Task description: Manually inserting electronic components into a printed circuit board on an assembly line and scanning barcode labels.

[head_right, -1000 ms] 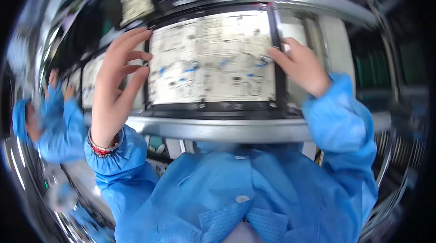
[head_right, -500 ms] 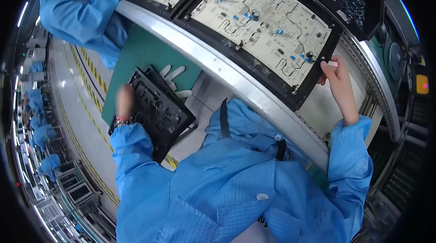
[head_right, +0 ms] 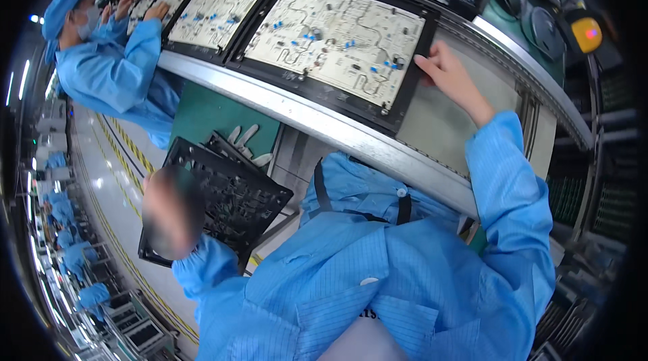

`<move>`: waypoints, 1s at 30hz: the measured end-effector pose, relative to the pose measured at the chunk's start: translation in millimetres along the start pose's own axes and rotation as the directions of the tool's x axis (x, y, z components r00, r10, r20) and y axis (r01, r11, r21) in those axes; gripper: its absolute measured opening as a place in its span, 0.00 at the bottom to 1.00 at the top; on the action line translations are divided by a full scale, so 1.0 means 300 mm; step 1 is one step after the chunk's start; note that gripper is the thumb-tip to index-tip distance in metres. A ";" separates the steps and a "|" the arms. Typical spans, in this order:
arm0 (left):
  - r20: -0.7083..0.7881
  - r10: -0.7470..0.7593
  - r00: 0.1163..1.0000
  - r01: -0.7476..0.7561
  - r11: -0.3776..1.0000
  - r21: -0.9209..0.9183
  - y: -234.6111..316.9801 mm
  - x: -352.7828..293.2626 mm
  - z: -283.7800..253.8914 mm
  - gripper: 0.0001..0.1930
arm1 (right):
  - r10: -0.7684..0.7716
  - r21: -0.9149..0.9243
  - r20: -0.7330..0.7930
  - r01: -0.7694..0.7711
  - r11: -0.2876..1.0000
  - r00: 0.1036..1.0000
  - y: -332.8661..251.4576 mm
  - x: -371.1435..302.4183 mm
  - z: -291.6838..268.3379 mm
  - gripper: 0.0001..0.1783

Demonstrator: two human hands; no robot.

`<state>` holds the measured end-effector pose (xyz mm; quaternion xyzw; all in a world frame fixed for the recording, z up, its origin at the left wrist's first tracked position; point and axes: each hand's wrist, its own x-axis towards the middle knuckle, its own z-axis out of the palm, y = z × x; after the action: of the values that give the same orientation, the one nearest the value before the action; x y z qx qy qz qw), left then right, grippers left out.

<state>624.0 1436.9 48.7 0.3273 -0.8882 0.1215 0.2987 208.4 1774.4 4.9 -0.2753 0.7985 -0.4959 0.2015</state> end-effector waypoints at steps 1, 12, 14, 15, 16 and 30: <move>-0.055 0.064 0.996 -0.063 0.998 0.032 0.063 -0.005 -0.065 0.11 | -0.001 0.017 -0.016 0.001 1.000 1.000 -0.002 0.004 0.010 0.15; -0.392 0.510 0.766 -0.642 0.577 -0.504 0.657 0.144 -0.339 0.23 | -0.495 0.324 0.176 0.425 0.845 0.851 -0.345 -0.469 -0.101 0.30; -0.420 0.584 0.694 -0.697 0.399 -0.596 0.811 0.230 -0.355 0.21 | -0.562 0.316 0.141 0.501 0.806 0.815 -0.389 -0.624 -0.084 0.30; -0.443 0.588 0.677 -0.697 0.319 -0.642 0.879 0.272 -0.352 0.22 | -0.527 0.310 0.062 0.486 0.817 0.847 -0.410 -0.702 -0.065 0.29; -0.410 0.667 0.621 -0.692 0.223 -0.686 0.942 0.315 -0.355 0.25 | -0.357 0.272 -0.071 0.362 0.891 0.932 -0.408 -0.790 -0.063 0.28; 0.479 0.845 0.239 0.584 0.269 -0.766 1.257 0.195 0.125 0.26 | 0.641 0.925 -0.316 0.077 0.372 0.699 0.155 -0.977 -0.634 0.19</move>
<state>325.1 1676.8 47.0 -0.0448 -0.7545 -0.6225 -0.2031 309.0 2107.9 58.4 0.2163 0.4612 -0.8523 0.1188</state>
